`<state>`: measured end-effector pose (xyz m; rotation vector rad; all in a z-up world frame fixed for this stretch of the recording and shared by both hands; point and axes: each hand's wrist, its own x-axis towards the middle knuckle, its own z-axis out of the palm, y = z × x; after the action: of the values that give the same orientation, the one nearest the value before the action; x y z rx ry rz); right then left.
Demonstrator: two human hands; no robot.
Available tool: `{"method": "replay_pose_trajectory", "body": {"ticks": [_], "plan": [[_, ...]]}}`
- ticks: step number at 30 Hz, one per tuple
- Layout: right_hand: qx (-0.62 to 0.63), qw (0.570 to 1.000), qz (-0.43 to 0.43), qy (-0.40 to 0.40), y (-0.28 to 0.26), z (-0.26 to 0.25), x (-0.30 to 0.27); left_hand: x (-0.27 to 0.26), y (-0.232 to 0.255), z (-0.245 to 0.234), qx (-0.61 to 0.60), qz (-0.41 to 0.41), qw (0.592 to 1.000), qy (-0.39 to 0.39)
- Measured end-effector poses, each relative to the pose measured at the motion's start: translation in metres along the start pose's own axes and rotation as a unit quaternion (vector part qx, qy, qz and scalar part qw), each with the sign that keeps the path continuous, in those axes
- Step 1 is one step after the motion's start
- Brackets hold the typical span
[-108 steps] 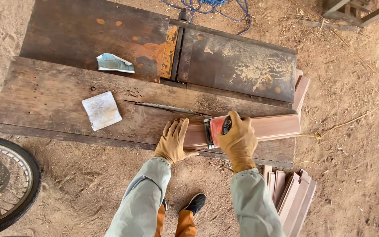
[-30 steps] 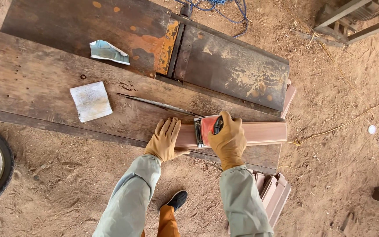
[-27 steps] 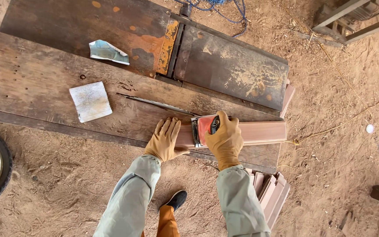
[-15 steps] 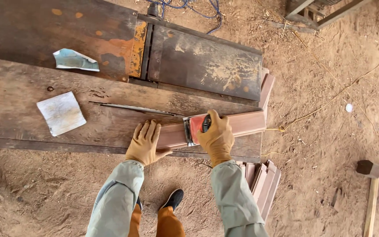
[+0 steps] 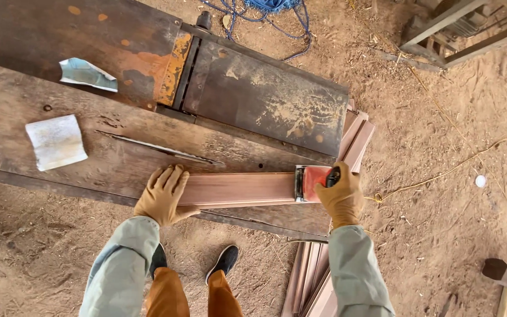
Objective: The recorder uses an electric orbital sander followed by manual sanding to finish a wooden board on a workshop bench.
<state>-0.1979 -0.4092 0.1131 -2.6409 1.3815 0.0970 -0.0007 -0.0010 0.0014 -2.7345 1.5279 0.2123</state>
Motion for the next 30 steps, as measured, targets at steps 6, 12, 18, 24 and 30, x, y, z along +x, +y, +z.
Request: {"method": "replay_pose_trajectory", "body": {"ticks": [6,12,18,24,30], "plan": [[-0.002,0.999,0.007,0.049,0.022,-0.02,0.014,-0.003,0.001,0.006,-0.055,-0.001,0.994,0.093],[-0.01,0.999,0.024,0.028,0.013,-0.02,0.01,-0.003,0.0,0.007,-0.049,0.011,0.991,0.124],[0.027,0.998,-0.03,0.041,-0.04,-0.015,-0.019,0.005,0.004,-0.009,0.008,-0.025,0.994,-0.104],[0.032,0.996,-0.078,0.029,-0.114,-0.015,-0.062,0.007,0.0,-0.019,-0.048,-0.019,0.993,-0.102],[0.034,0.998,-0.049,-0.01,-0.163,-0.013,-0.088,-0.004,-0.003,-0.059,-0.082,-0.075,0.983,-0.143]]}}
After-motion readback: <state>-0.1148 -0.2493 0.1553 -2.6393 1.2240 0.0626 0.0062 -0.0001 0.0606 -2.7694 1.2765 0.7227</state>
